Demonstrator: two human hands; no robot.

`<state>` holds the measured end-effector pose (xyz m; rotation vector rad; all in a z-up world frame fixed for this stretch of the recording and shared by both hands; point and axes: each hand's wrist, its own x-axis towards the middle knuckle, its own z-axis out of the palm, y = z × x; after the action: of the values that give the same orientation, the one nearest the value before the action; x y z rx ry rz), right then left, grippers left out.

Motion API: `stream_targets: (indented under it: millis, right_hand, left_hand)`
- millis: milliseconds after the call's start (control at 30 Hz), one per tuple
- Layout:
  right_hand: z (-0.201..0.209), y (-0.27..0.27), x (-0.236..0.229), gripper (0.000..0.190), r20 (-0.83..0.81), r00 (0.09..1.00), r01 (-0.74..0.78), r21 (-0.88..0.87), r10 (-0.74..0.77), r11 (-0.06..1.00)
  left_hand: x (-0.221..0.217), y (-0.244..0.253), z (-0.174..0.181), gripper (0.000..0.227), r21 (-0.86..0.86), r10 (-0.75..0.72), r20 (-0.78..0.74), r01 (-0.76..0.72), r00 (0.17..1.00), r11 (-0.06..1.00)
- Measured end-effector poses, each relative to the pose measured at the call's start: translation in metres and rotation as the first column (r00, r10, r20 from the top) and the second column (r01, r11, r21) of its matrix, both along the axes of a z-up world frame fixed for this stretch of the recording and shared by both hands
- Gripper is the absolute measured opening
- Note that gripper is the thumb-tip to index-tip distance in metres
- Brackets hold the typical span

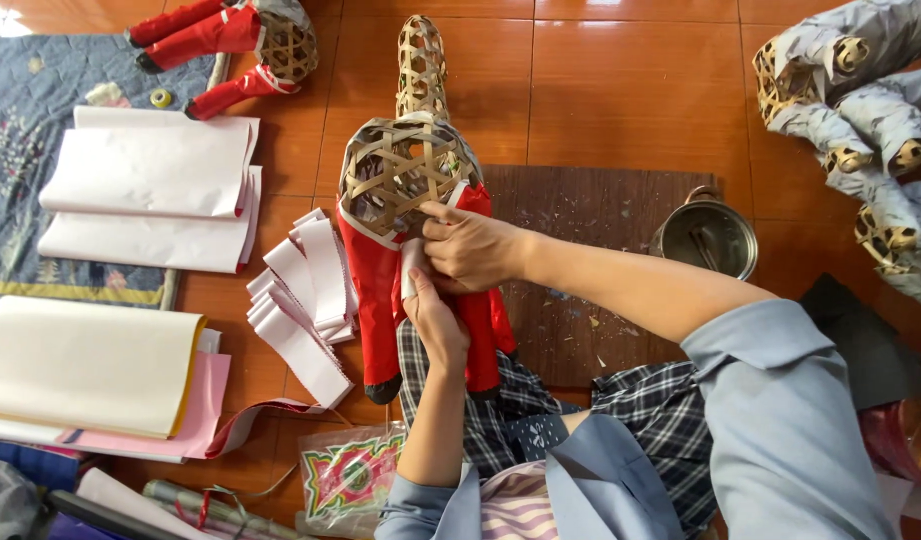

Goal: Applying paper strips and adhesive to a bamboo frame to create a giraffe-shaped craft.

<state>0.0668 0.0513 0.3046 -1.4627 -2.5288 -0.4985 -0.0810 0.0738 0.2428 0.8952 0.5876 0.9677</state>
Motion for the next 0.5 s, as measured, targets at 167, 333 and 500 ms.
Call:
stream_targets:
  millis: [167,333,500]
  right_hand:
    - [-0.005,0.011,-0.008,0.034,-0.197,0.98,0.027,0.061,-0.015,0.998]
    - [-0.014,-0.019,-0.023,0.024,-0.672,0.738,0.241,0.339,0.054,0.909]
    - [-0.044,-0.047,-0.071,0.039,-0.965,-0.03,0.646,-0.219,-0.262,0.732]
  left_hand:
    - [-0.006,0.009,-0.009,0.05,0.075,-0.001,-0.074,0.006,0.997,0.997]
    - [-0.008,0.022,-0.012,0.049,0.152,0.017,-0.308,0.032,0.951,0.988]
    - [-0.004,0.026,-0.028,0.046,0.414,0.111,-0.434,0.088,0.894,0.906]
